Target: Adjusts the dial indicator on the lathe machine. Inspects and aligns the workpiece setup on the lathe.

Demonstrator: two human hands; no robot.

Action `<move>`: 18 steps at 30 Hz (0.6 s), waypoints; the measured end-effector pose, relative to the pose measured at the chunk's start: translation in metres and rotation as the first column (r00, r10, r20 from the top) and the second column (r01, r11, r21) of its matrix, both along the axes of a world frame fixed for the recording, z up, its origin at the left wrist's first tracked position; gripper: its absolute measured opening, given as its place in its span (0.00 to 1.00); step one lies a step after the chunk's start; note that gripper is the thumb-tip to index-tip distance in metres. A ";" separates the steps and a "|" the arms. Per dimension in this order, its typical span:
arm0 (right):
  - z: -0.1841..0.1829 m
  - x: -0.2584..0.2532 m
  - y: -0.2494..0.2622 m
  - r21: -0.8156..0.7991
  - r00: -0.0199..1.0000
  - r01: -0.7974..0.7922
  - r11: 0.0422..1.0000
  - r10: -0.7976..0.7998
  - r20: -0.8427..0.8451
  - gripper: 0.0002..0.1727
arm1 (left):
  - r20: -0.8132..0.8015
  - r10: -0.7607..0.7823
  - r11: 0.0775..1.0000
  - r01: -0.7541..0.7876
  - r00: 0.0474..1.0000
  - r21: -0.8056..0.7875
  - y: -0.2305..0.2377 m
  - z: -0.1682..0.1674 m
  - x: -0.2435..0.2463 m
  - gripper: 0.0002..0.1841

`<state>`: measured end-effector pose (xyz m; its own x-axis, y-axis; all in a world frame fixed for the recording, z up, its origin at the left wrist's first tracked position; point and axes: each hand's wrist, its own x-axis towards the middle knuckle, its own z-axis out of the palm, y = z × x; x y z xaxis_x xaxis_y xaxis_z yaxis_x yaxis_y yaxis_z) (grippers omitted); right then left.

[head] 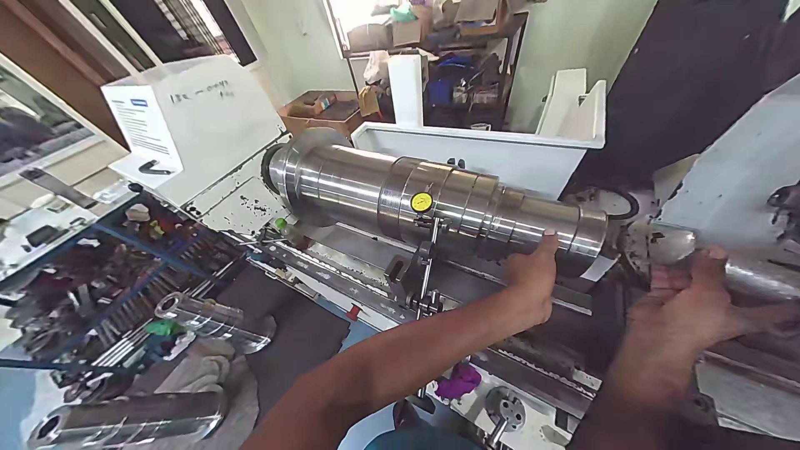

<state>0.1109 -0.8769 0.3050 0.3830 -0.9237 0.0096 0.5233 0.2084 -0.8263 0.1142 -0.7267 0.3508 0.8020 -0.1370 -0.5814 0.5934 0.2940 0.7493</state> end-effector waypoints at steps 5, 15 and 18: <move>0.001 -0.001 -0.002 0.013 0.999 0.038 0.999 -0.039 0.008 0.50 | 0.001 -0.002 1.000 0.002 1.000 -0.005 0.001 0.001 0.000 0.41; 0.002 -0.003 -0.009 0.024 0.993 0.094 0.995 -0.095 0.068 0.46 | 0.003 -0.016 1.000 0.016 1.000 0.010 0.003 0.001 0.000 0.41; 0.000 -0.003 -0.011 0.016 0.992 0.111 0.994 -0.112 0.058 0.46 | -0.004 -0.015 1.000 0.015 1.000 0.010 0.003 0.002 0.000 0.40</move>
